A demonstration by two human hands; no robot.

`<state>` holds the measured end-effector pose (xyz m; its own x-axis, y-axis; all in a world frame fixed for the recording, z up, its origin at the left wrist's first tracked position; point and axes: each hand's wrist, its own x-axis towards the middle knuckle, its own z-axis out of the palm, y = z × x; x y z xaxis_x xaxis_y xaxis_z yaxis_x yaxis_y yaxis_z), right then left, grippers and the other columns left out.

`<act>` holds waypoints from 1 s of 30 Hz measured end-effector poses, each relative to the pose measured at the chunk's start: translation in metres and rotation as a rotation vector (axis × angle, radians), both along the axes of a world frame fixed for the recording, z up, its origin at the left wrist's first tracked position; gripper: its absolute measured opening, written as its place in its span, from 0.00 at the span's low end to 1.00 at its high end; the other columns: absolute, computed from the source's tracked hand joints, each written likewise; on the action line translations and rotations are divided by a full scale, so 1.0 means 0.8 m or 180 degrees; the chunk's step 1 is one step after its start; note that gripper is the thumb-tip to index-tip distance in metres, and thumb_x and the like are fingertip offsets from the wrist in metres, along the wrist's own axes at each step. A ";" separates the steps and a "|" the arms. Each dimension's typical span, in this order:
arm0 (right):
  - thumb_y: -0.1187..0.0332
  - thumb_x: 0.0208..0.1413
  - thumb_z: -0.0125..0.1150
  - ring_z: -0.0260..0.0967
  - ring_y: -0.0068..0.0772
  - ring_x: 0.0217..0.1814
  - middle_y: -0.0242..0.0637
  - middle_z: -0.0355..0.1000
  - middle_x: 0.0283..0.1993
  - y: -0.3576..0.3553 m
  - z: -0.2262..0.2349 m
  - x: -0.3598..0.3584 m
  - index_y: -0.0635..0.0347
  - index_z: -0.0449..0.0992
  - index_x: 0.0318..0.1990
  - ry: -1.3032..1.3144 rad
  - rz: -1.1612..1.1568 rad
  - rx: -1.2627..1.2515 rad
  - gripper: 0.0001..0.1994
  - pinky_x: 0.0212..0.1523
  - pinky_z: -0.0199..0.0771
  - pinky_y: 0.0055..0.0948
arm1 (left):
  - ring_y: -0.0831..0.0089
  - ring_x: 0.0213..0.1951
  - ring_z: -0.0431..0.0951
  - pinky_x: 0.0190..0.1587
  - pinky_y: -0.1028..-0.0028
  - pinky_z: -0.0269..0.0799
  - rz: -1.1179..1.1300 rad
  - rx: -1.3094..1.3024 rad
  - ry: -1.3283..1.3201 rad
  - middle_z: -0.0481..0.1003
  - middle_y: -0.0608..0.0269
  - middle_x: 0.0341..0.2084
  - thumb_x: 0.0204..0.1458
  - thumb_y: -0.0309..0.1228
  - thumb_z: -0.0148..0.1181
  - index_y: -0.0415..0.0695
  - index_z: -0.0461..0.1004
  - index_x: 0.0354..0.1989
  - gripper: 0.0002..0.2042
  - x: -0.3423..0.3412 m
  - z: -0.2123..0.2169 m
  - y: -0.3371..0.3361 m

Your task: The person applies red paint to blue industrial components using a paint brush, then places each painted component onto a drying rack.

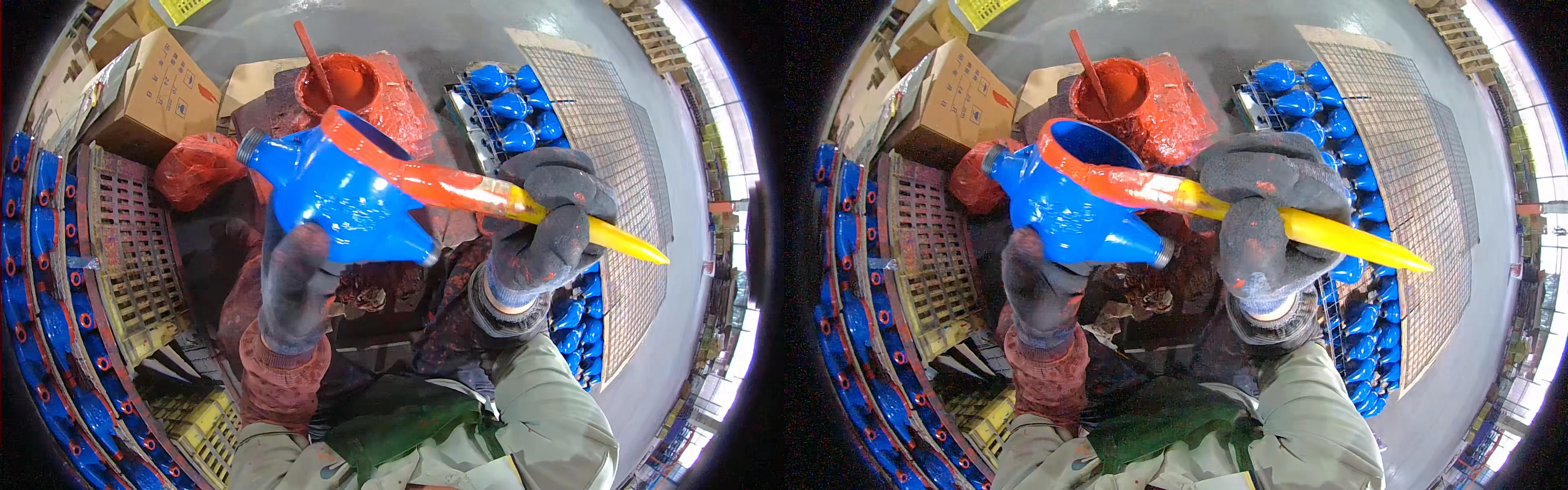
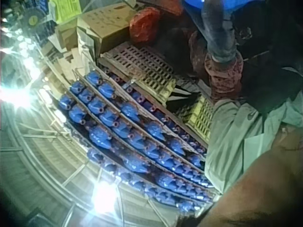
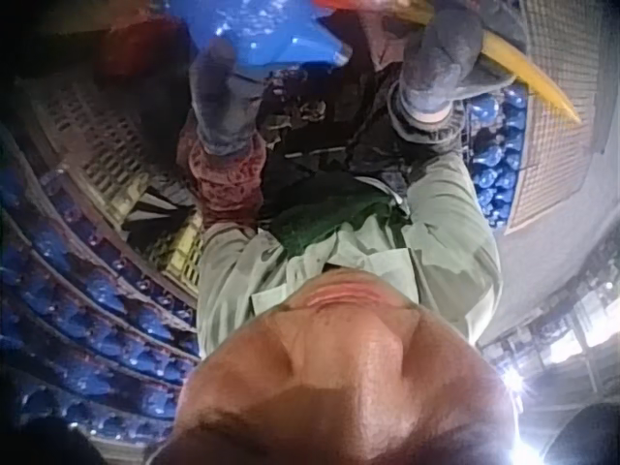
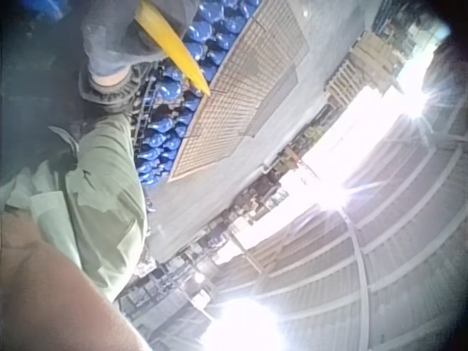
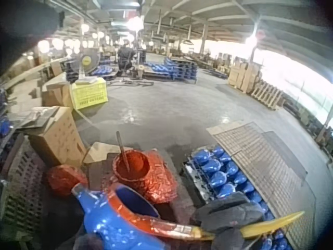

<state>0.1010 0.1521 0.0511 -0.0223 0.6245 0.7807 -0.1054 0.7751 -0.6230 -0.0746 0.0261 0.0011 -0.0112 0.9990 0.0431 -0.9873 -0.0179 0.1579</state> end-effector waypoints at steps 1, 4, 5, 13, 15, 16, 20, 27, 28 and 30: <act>0.55 0.60 0.56 0.69 0.38 0.28 0.38 0.68 0.29 0.005 -0.001 -0.002 0.64 0.69 0.32 0.0131 0.0246 0.0198 0.17 0.22 0.72 0.29 | 0.72 0.47 0.72 0.50 0.68 0.72 -0.0547 -0.0096 -0.0808 0.69 0.59 0.48 0.54 0.39 0.62 0.41 0.59 0.60 0.28 -0.010 -0.006 0.002; 0.58 0.60 0.56 0.68 0.36 0.28 0.39 0.68 0.31 0.010 -0.001 -0.002 0.64 0.69 0.33 0.0220 0.0561 0.0294 0.16 0.21 0.72 0.28 | 0.62 0.51 0.72 0.50 0.59 0.74 -0.0228 -0.0265 -0.1184 0.65 0.51 0.59 0.53 0.35 0.63 0.41 0.57 0.65 0.33 -0.009 -0.020 0.002; 0.59 0.60 0.55 0.68 0.35 0.29 0.41 0.68 0.32 0.010 -0.001 -0.003 0.64 0.69 0.34 0.0176 0.0556 0.0020 0.15 0.22 0.72 0.27 | 0.62 0.51 0.72 0.50 0.59 0.74 -0.0061 -0.0432 -0.1227 0.65 0.51 0.59 0.53 0.35 0.63 0.41 0.57 0.65 0.33 -0.007 -0.021 0.003; 0.61 0.61 0.52 0.65 0.33 0.40 0.41 0.66 0.37 0.030 -0.020 -0.003 0.61 0.70 0.39 0.0801 0.1899 -0.1312 0.12 0.40 0.69 0.33 | 0.34 0.56 0.66 0.54 0.39 0.66 -0.0824 0.0587 -0.1069 0.60 0.34 0.60 0.49 0.59 0.60 0.40 0.48 0.69 0.47 0.011 0.005 0.021; 0.62 0.62 0.52 0.65 0.34 0.41 0.41 0.67 0.39 0.044 -0.034 -0.004 0.60 0.70 0.41 0.0944 0.2044 -0.1358 0.11 0.44 0.69 0.34 | 0.34 0.54 0.68 0.52 0.40 0.69 -0.1013 0.0387 -0.1278 0.62 0.29 0.57 0.47 0.63 0.59 0.40 0.49 0.69 0.49 0.013 0.006 0.019; 0.62 0.61 0.53 0.64 0.34 0.42 0.41 0.66 0.40 0.050 -0.043 -0.005 0.60 0.69 0.42 0.1037 0.2265 -0.1419 0.11 0.45 0.69 0.34 | 0.36 0.52 0.70 0.50 0.41 0.71 -0.1170 0.0348 -0.1399 0.63 0.29 0.56 0.45 0.64 0.59 0.41 0.50 0.69 0.50 0.015 0.003 0.023; 0.62 0.59 0.54 0.65 0.36 0.47 0.41 0.67 0.45 0.069 -0.068 -0.001 0.58 0.69 0.44 0.1336 0.2701 -0.2301 0.11 0.50 0.69 0.35 | 0.42 0.44 0.76 0.36 0.53 0.77 -0.1480 0.0223 -0.1266 0.67 0.32 0.52 0.50 0.60 0.57 0.45 0.51 0.68 0.44 0.026 -0.007 0.020; 0.66 0.55 0.54 0.67 0.38 0.43 0.38 0.67 0.43 0.089 -0.095 -0.015 0.55 0.69 0.41 0.2351 0.4174 -0.2765 0.09 0.46 0.72 0.37 | 0.46 0.36 0.78 0.26 0.59 0.78 -0.1727 -0.0297 -0.1386 0.69 0.34 0.45 0.58 0.46 0.56 0.45 0.49 0.67 0.34 0.070 0.002 0.005; 0.66 0.56 0.53 0.69 0.41 0.46 0.41 0.69 0.45 0.091 -0.098 -0.020 0.57 0.71 0.44 0.2546 0.4536 -0.2615 0.10 0.50 0.73 0.40 | 0.50 0.37 0.76 0.27 0.61 0.80 -0.1711 -0.0740 -0.1731 0.69 0.39 0.47 0.46 0.58 0.60 0.41 0.54 0.64 0.43 0.077 0.003 0.000; 0.67 0.58 0.51 0.72 0.45 0.49 0.44 0.71 0.47 0.091 -0.104 -0.025 0.59 0.73 0.46 0.2728 0.4904 -0.2463 0.11 0.53 0.73 0.42 | 0.54 0.39 0.75 0.28 0.62 0.81 -0.2457 -0.0156 -0.1827 0.69 0.40 0.47 0.36 0.68 0.63 0.39 0.58 0.61 0.51 0.081 -0.006 0.011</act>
